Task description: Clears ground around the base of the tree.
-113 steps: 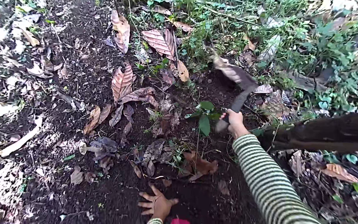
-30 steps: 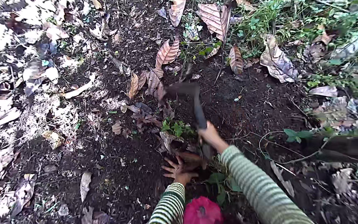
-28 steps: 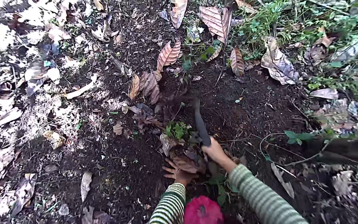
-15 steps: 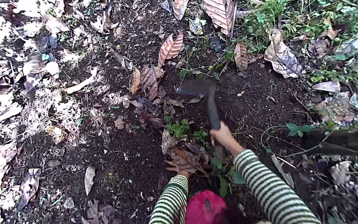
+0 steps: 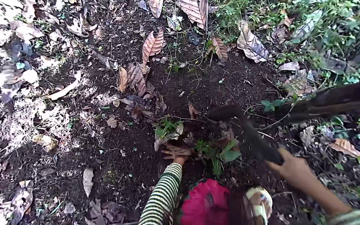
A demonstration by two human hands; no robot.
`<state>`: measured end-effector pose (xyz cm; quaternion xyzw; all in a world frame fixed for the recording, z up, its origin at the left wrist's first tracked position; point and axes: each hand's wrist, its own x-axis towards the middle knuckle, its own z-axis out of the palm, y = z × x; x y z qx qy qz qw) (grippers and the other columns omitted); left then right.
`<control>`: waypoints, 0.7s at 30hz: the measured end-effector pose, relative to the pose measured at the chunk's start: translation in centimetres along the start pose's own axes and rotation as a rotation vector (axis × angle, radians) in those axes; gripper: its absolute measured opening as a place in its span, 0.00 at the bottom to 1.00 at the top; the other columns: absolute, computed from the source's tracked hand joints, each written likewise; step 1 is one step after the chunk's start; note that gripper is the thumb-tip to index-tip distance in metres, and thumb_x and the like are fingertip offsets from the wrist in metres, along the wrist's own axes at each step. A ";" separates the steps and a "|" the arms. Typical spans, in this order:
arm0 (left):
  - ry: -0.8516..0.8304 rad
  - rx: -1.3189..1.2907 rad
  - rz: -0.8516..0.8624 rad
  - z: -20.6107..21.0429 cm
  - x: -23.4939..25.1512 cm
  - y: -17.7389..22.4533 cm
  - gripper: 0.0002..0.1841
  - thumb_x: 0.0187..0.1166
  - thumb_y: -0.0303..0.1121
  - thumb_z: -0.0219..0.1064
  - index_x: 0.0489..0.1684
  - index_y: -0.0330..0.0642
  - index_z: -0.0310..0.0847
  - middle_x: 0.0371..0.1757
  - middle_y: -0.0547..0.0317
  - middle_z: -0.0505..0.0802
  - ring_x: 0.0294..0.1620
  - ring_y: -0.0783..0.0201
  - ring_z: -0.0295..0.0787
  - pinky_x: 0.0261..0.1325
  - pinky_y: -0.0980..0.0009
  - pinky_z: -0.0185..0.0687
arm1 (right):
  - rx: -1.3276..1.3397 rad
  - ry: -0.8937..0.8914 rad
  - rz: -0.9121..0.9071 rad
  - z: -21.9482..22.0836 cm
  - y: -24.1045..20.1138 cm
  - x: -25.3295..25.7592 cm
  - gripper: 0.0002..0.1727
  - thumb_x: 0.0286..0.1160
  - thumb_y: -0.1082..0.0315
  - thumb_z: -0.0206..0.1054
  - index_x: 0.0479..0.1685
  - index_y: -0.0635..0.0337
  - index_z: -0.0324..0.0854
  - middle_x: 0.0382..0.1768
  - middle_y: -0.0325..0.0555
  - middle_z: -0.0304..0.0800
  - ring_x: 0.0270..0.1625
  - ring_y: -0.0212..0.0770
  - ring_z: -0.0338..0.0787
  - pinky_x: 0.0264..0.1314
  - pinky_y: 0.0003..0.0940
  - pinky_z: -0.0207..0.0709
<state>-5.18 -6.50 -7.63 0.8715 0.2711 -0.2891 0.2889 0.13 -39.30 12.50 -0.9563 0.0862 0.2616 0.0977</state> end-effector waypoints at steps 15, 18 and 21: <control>0.421 -0.520 -0.183 -19.3 13.1 -2.2 0.46 0.80 0.68 0.59 0.97 0.58 0.49 0.94 0.24 0.38 0.91 0.15 0.32 0.82 0.17 0.38 | -0.561 0.148 0.053 -8.4 -4.0 3.9 0.10 0.84 0.75 0.59 0.58 0.64 0.79 0.40 0.76 0.88 0.47 0.82 0.89 0.39 0.75 0.78; 0.247 -0.367 -0.040 -17.0 14.4 3.3 0.41 0.78 0.72 0.56 0.88 0.60 0.69 0.95 0.28 0.41 0.91 0.16 0.33 0.81 0.16 0.37 | -0.559 0.141 0.085 -7.8 -2.8 3.9 0.12 0.85 0.73 0.58 0.61 0.65 0.77 0.41 0.76 0.88 0.49 0.82 0.89 0.40 0.76 0.78; 0.100 -0.096 0.198 -12.8 11.4 7.9 0.37 0.70 0.77 0.62 0.72 0.67 0.85 0.95 0.45 0.58 0.92 0.23 0.43 0.75 0.13 0.48 | -0.548 0.154 0.095 -7.5 -2.9 2.9 0.12 0.87 0.75 0.55 0.62 0.66 0.77 0.41 0.79 0.87 0.48 0.82 0.89 0.39 0.76 0.78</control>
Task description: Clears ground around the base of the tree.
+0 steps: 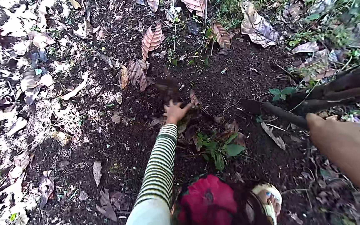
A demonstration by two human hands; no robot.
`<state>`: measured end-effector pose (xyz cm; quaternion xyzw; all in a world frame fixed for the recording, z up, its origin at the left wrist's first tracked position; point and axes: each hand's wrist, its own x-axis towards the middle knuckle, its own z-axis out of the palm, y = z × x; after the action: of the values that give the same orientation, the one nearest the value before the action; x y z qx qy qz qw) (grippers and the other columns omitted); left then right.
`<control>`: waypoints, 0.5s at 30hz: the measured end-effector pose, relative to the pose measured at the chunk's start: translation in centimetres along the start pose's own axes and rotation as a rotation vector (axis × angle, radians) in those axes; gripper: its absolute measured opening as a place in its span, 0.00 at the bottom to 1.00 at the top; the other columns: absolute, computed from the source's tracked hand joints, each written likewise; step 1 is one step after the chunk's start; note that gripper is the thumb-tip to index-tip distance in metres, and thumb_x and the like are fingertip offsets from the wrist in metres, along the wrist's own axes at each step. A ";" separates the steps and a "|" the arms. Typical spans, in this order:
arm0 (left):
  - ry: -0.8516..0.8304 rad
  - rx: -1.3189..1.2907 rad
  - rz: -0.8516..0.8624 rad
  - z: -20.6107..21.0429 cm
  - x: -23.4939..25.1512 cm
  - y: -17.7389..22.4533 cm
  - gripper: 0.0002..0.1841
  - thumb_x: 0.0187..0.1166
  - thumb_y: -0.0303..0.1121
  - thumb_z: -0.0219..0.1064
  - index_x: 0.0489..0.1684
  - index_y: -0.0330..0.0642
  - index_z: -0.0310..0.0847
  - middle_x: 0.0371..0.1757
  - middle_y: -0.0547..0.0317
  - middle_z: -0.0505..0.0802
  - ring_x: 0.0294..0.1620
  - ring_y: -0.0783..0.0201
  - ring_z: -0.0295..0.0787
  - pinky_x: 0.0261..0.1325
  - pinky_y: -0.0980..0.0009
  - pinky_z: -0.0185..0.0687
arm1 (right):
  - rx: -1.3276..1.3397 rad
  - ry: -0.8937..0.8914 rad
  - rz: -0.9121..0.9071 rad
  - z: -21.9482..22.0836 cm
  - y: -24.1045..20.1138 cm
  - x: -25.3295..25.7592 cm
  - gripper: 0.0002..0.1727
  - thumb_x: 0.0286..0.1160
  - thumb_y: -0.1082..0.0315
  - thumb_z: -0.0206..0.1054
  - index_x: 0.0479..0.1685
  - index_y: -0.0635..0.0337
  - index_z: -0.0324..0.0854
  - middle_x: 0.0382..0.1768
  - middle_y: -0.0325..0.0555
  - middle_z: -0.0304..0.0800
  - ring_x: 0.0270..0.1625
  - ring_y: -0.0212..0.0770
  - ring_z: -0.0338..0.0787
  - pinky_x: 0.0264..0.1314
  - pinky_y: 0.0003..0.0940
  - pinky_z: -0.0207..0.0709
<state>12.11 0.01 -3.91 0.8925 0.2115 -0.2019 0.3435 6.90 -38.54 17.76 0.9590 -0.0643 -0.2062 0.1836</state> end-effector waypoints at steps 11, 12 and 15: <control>-0.458 0.690 0.626 12.2 -10.4 1.4 0.40 0.55 0.40 0.87 0.77 0.56 0.80 0.85 0.38 0.74 0.90 0.19 0.44 0.73 0.09 0.44 | 0.012 0.034 -0.031 -0.2 0.1 -0.5 0.08 0.86 0.75 0.56 0.54 0.66 0.78 0.37 0.75 0.87 0.44 0.80 0.90 0.36 0.73 0.78; -0.437 0.661 0.670 11.7 -9.9 1.1 0.34 0.61 0.35 0.83 0.75 0.57 0.82 0.83 0.39 0.77 0.87 0.20 0.53 0.72 0.14 0.54 | 0.010 0.025 -0.027 -0.1 0.2 -0.5 0.07 0.86 0.74 0.57 0.54 0.66 0.78 0.36 0.75 0.87 0.44 0.80 0.90 0.35 0.72 0.78; -0.403 0.624 0.746 10.1 -9.2 0.3 0.26 0.78 0.22 0.65 0.73 0.58 0.82 0.79 0.40 0.80 0.77 0.24 0.71 0.67 0.27 0.72 | -0.002 0.007 -0.021 0.3 0.9 0.0 0.07 0.86 0.72 0.58 0.55 0.62 0.76 0.33 0.71 0.86 0.40 0.76 0.90 0.31 0.69 0.79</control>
<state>2.46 -9.47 -5.98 0.9105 -0.2609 -0.2867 0.1437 6.73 -39.45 17.82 0.9601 -0.0536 -0.2049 0.1824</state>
